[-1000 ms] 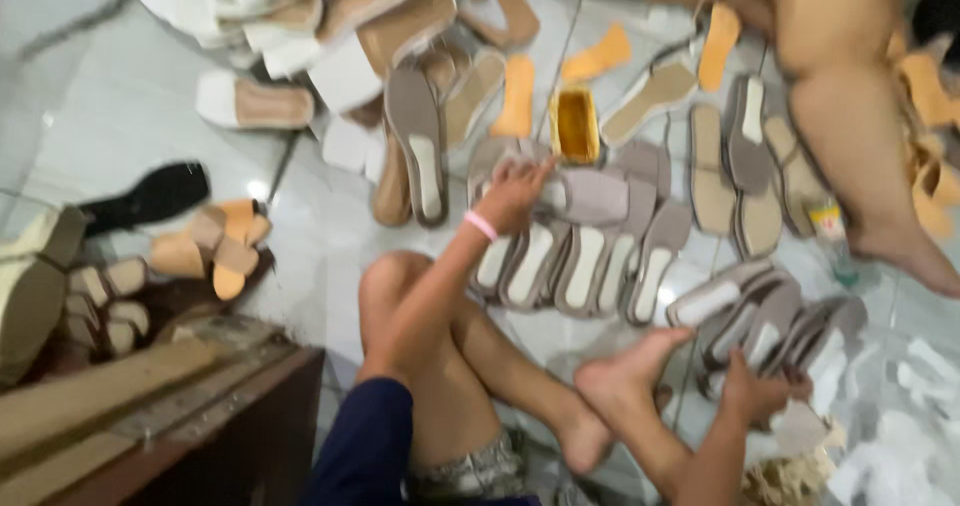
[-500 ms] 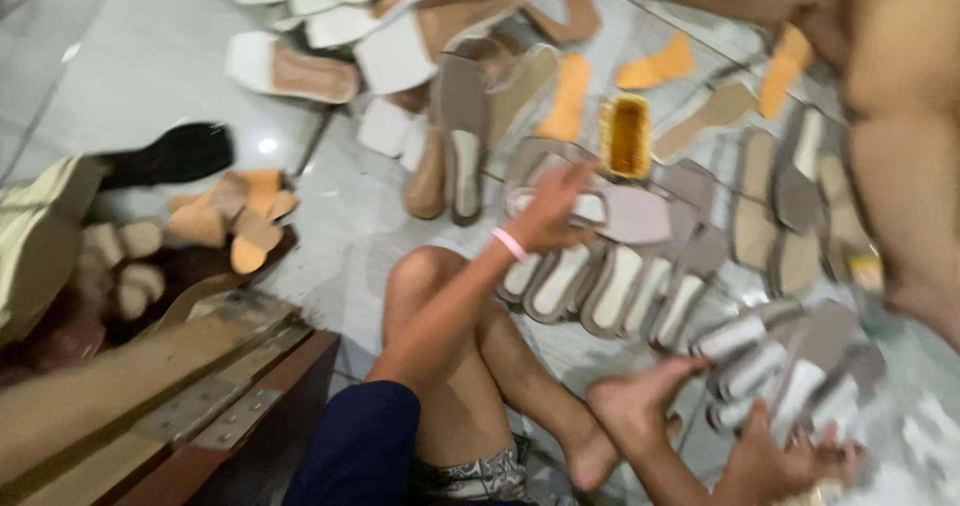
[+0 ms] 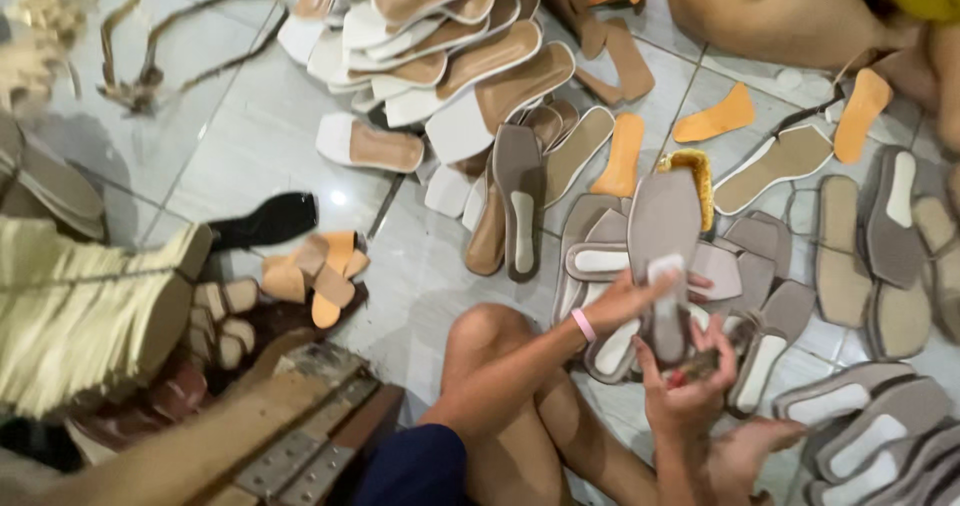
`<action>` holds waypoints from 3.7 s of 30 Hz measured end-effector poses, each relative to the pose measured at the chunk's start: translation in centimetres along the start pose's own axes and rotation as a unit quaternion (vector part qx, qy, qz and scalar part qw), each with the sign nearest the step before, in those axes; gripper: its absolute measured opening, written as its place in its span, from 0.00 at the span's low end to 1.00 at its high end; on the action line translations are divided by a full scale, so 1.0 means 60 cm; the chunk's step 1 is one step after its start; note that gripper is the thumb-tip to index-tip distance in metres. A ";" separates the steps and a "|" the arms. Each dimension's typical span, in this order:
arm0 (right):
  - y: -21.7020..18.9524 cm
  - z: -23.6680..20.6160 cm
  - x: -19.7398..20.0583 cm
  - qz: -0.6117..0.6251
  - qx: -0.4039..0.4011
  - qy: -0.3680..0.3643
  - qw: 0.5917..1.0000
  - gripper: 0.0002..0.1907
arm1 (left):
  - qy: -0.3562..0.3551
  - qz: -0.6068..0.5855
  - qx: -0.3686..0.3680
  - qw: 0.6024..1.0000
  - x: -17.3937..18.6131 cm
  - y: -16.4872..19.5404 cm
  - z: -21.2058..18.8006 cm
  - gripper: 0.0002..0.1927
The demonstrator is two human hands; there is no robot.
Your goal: The person sits on the floor and applies a viscous adhesive to the insole of a shoe using a small brush. They repeatedly dip the brush into a container of glue and spread it evenly across the insole surface, then place the shoe down and pick up another to repeat the process.
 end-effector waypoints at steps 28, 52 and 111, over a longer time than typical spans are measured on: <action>0.229 0.377 -0.082 -0.006 -0.092 -0.170 0.981 0.12 | 0.188 -0.129 0.033 0.973 0.178 0.099 0.092 0.51; 0.231 0.393 -0.165 -0.227 0.112 -0.210 0.944 0.05 | 0.210 -0.111 -0.009 0.971 0.202 0.097 0.093 0.46; -0.002 0.213 -0.185 0.012 0.023 -0.117 0.993 0.11 | 0.160 0.015 -0.068 0.985 0.183 0.099 0.087 0.45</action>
Point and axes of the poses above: each hand's wrist, its own z-axis towards the middle knuckle, its own x-axis out of the back of the hand, y = z × x, the point moved 7 cm from there along z, towards the middle knuckle, and after that the axes turned 2 degrees about -z, right-handed, at the moved point
